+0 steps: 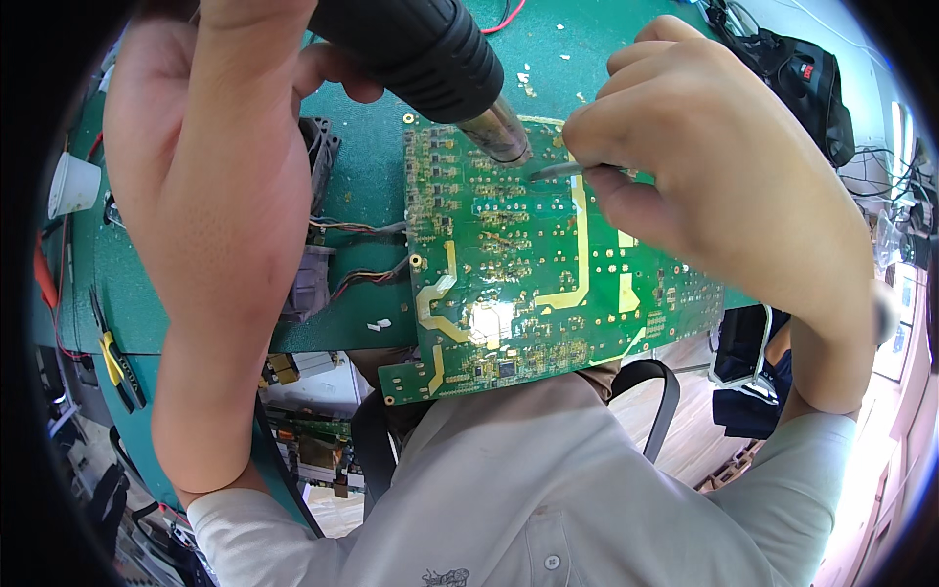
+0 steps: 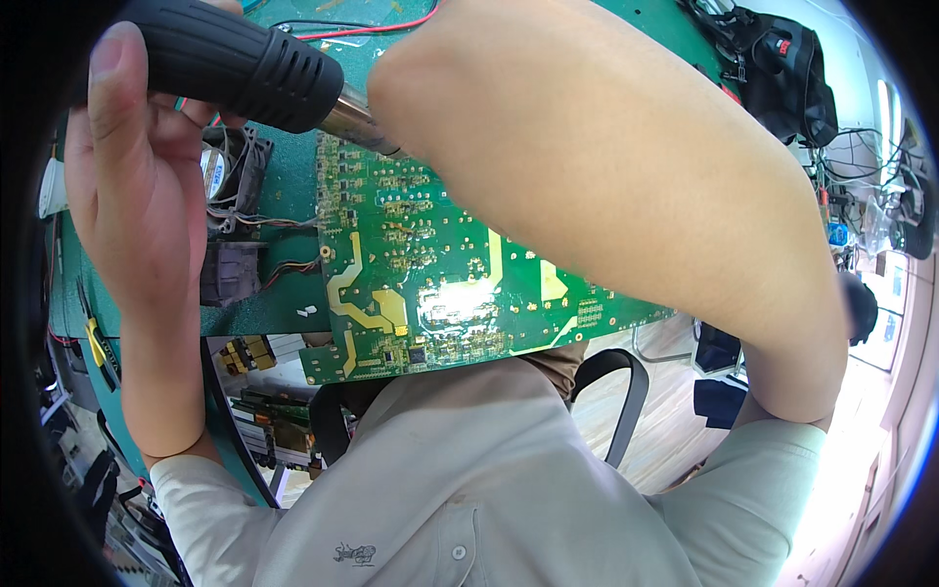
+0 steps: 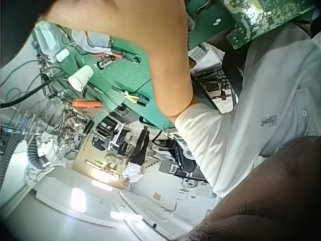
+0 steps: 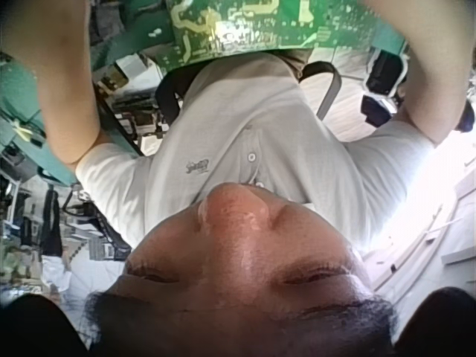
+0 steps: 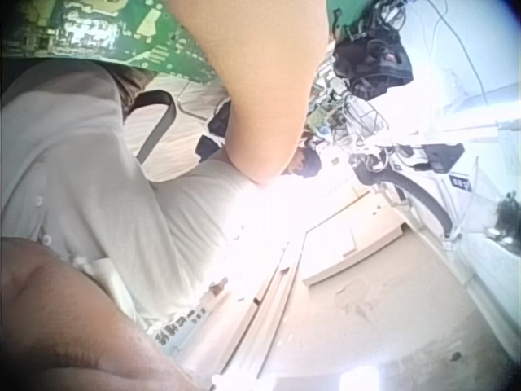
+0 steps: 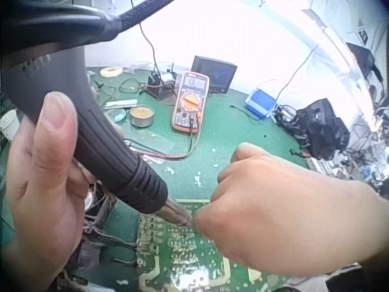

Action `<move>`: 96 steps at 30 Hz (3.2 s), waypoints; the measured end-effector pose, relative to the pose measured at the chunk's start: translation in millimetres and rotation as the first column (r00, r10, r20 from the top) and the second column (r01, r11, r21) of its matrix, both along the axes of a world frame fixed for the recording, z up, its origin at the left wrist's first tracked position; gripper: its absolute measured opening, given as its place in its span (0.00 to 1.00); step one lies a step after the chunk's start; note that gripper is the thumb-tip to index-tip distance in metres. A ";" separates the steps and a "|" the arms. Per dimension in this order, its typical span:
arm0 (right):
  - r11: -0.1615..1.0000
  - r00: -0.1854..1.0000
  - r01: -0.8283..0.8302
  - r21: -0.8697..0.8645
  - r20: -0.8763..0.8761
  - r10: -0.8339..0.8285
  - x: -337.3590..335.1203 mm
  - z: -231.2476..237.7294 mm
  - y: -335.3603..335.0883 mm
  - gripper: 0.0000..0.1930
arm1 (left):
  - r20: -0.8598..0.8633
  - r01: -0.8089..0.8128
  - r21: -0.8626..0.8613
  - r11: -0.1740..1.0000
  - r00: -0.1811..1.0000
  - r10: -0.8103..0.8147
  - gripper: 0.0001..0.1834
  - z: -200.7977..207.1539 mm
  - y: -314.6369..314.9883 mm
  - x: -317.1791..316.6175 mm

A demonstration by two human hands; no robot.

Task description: The person uses a hot air gun and a metal tool to heat and scrape a green circuit board. The person repeatedly applies heat and scrapes the same area of the board throughout the clip.

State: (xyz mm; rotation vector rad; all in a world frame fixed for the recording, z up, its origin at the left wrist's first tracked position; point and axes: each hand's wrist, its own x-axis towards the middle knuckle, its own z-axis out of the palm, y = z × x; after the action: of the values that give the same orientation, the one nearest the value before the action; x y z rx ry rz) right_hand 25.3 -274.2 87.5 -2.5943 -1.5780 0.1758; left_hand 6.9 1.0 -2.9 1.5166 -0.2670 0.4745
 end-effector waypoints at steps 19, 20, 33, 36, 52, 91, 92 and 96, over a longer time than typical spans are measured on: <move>0.965 0.986 0.161 0.208 -0.086 -0.146 -1.9 -21.7 -50.2 0.05 | 0.003 0.006 0.005 1.000 1.000 -0.006 0.29 7.2 -10.4 -1.6; 0.964 0.985 0.163 0.209 -0.085 -0.148 -3.2 -22.5 -50.8 0.05 | 0.002 0.006 0.005 1.000 1.000 -0.006 0.29 6.3 -11.6 0.2; 0.935 0.950 0.305 0.180 -0.125 -0.286 -12.3 -31.5 -63.8 0.06 | -0.010 0.007 0.001 1.000 1.000 -0.007 0.29 7.8 -13.3 -4.7; 0.927 0.966 0.256 0.274 -0.091 -0.240 -10.0 -38.2 -65.6 0.05 | -0.012 0.009 0.001 1.000 1.000 -0.009 0.29 7.8 -13.8 -5.3; 0.875 0.934 0.353 0.331 -0.175 -0.310 -19.6 -57.3 -79.7 0.06 | -0.026 0.014 -0.005 1.000 1.000 -0.014 0.29 5.5 -13.5 -7.2; 0.801 0.881 0.460 0.384 -0.308 -0.358 -29.1 -85.8 -88.3 0.06 | 0.000 0.059 0.051 0.997 0.998 -0.059 0.28 3.1 -2.8 -6.6; 0.794 0.875 0.470 0.386 -0.319 -0.363 -29.9 -86.3 -88.1 0.06 | -0.006 0.073 0.049 0.996 0.997 -0.072 0.28 3.2 -2.8 -6.6; 0.773 0.861 0.495 0.397 -0.347 -0.373 -33.8 -87.1 -87.7 0.06 | -0.024 0.055 0.017 0.998 0.998 -0.055 0.27 3.7 -4.3 -7.9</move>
State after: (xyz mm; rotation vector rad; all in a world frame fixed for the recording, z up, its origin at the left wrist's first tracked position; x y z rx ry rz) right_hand -8.5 -361.9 0.4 -2.3404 -0.7661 0.0590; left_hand -1.0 -3.3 0.8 1.5271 -0.2947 0.4112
